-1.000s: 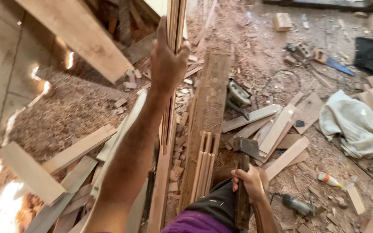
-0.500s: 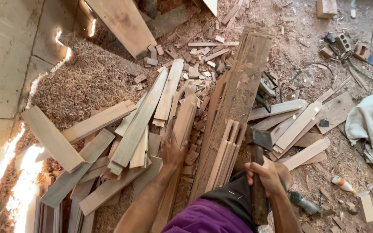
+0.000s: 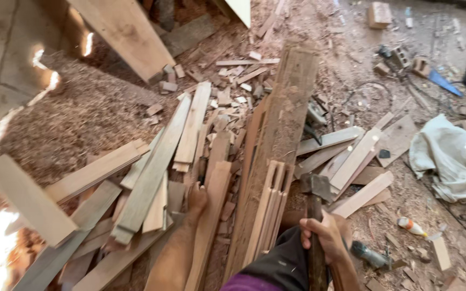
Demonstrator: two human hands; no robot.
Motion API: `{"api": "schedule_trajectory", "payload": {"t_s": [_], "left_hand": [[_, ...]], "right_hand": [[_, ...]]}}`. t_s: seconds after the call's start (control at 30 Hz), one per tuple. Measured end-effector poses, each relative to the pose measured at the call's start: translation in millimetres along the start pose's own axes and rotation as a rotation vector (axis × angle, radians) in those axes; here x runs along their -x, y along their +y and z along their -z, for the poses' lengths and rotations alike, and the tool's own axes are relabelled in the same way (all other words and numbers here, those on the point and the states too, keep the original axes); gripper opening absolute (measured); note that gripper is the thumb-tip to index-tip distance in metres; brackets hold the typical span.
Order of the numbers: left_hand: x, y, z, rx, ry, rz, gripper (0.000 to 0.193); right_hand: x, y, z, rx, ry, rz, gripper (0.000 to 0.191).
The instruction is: The person stands over a pile of wood scraps on the floor and uses a small hand axe to split and chop pieces of wood, repositioning each piece on a base plank between strikes and setting split pieces aside.
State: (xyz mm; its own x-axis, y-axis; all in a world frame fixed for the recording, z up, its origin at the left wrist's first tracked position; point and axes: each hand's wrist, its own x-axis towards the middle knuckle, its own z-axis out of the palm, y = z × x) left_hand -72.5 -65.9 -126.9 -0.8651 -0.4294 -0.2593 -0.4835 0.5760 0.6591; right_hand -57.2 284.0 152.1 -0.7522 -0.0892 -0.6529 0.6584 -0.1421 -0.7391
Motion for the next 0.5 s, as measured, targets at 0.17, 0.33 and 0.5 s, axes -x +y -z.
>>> {"api": "schedule_trajectory", "payload": {"t_s": [0.17,0.33,0.5], "left_hand": [[-45.5,20.4,-17.8,0.011,-0.120,0.427,0.053],[-64.1,21.8,-24.3,0.161,-0.208,0.587,0.064],[-64.1,9.9,-32.4,0.275,-0.200,0.360,0.059]], "right_hand": [[-3.0,-0.2,2.9,-0.117,-0.087,0.038,0.029],[-7.6,0.9,4.7,-0.211,-0.190,0.062,0.030],[-13.7,3.6,9.4,-0.248,-0.151,-0.007,0.032]]}}
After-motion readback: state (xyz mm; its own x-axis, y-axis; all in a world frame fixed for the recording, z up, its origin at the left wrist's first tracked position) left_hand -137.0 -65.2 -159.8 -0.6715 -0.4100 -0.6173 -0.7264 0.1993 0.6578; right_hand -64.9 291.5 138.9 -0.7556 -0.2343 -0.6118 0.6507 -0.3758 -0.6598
